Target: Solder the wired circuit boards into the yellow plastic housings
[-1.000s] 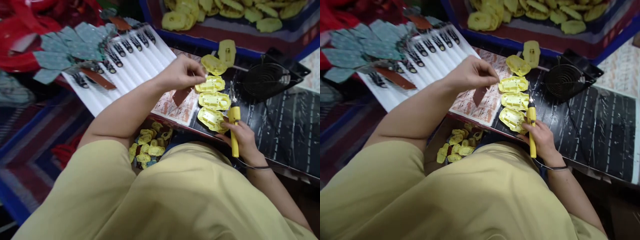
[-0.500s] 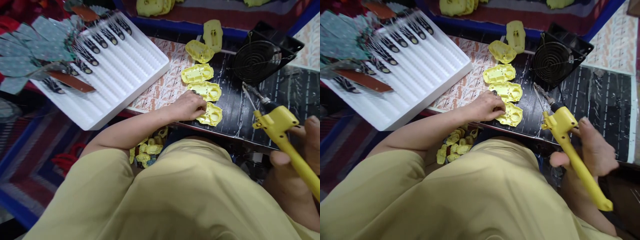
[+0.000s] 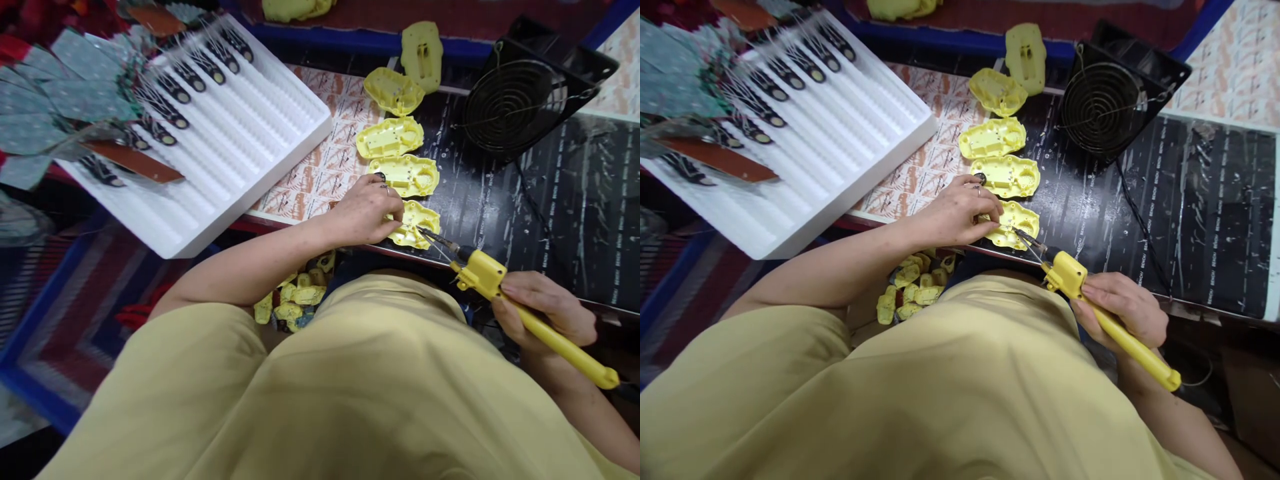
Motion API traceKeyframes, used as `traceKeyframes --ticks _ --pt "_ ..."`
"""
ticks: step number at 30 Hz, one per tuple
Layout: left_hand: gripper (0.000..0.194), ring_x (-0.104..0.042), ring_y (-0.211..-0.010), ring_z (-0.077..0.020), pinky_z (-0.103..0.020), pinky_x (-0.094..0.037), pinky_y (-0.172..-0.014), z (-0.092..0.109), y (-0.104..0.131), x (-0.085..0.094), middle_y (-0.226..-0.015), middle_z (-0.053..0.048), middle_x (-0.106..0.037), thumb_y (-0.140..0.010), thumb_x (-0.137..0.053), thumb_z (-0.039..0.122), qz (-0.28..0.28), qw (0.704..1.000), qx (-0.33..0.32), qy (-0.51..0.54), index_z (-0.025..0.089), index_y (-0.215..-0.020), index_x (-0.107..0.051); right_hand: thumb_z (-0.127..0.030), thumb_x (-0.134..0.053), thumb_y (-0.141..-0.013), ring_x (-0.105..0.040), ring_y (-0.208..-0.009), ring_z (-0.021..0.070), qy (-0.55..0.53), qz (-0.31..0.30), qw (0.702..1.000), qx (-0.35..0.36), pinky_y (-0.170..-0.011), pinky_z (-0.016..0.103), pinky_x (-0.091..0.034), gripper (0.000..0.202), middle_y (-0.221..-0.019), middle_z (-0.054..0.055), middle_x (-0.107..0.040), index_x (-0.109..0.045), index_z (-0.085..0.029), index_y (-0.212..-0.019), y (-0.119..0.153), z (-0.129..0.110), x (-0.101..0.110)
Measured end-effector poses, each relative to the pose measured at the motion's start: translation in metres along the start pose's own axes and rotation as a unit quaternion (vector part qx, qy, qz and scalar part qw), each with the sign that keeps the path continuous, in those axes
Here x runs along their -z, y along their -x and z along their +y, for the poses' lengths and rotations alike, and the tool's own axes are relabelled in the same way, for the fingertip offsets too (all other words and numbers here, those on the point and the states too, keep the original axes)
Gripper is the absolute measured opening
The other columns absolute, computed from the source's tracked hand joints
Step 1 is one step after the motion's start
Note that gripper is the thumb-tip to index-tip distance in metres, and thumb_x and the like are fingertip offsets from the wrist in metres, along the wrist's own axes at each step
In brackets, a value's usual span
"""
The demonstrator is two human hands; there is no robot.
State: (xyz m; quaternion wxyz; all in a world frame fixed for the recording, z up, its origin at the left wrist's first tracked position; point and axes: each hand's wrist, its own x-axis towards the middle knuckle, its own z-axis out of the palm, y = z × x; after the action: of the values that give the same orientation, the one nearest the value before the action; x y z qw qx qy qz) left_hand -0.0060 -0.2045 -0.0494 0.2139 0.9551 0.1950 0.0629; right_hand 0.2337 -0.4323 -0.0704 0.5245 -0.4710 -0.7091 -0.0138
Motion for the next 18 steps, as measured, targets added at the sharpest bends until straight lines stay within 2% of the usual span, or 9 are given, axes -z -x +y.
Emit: traceKeyframes --ticks 3,7,10,13,18 --pt "0.024 -0.075 -0.103 -0.0223 -0.051 -0.040 -0.124 0.000 0.001 0.000 -0.109 -0.005 -0.085 -0.097 -0.056 0.027 -0.005 1.000 0.004 -0.010 0.022 -0.088 -0.077 -0.014 -0.078 -0.095 -0.076 -0.065 0.0168 0.034 -0.031 0.999 0.006 -0.057 0.024 -0.064 0.016 -0.079 0.002 -0.077 -0.075 -0.021 -0.108 -0.007 0.000 -0.003" --pt "0.025 -0.075 -0.105 -0.0231 -0.052 -0.039 -0.125 0.000 0.001 -0.001 -0.110 -0.005 -0.085 -0.097 -0.055 0.028 -0.004 1.000 0.002 -0.025 0.022 -0.088 -0.078 -0.014 -0.078 -0.094 -0.078 -0.067 0.0181 0.099 -0.039 0.994 -0.002 -0.059 0.025 -0.066 0.029 -0.084 0.003 -0.080 -0.075 -0.022 -0.121 -0.005 -0.004 -0.002" --pt "0.026 -0.075 -0.103 -0.0238 -0.054 -0.040 -0.124 0.001 0.000 -0.001 -0.109 -0.006 -0.085 -0.097 -0.055 0.028 -0.006 1.000 0.000 -0.024 0.022 -0.089 -0.079 -0.017 -0.079 -0.094 -0.078 -0.067 0.0182 0.069 -0.022 0.997 -0.023 -0.060 0.027 -0.066 0.021 -0.081 0.000 -0.079 -0.075 -0.025 -0.113 0.002 -0.002 -0.003" --pt "0.026 -0.075 -0.103 -0.0242 -0.053 -0.040 -0.123 0.001 -0.001 -0.001 -0.108 -0.006 -0.085 -0.095 -0.056 0.027 -0.003 1.000 0.000 -0.026 0.023 -0.089 -0.080 -0.024 -0.076 -0.100 -0.077 -0.067 0.0173 0.048 -0.039 0.998 -0.021 -0.059 0.027 -0.065 0.004 -0.080 0.001 -0.079 -0.072 -0.026 -0.100 0.010 0.004 -0.004" --pt "0.025 -0.074 -0.101 -0.0236 -0.052 -0.042 -0.120 0.000 -0.002 -0.004 -0.105 -0.005 -0.085 -0.095 -0.056 0.027 0.011 0.999 -0.010 -0.031 0.023 -0.086 -0.079 -0.027 -0.074 -0.100 -0.077 -0.067 0.0181 0.072 -0.052 0.996 -0.012 -0.055 0.028 -0.063 0.004 -0.084 0.002 -0.080 -0.072 -0.026 -0.097 0.011 0.007 -0.004"
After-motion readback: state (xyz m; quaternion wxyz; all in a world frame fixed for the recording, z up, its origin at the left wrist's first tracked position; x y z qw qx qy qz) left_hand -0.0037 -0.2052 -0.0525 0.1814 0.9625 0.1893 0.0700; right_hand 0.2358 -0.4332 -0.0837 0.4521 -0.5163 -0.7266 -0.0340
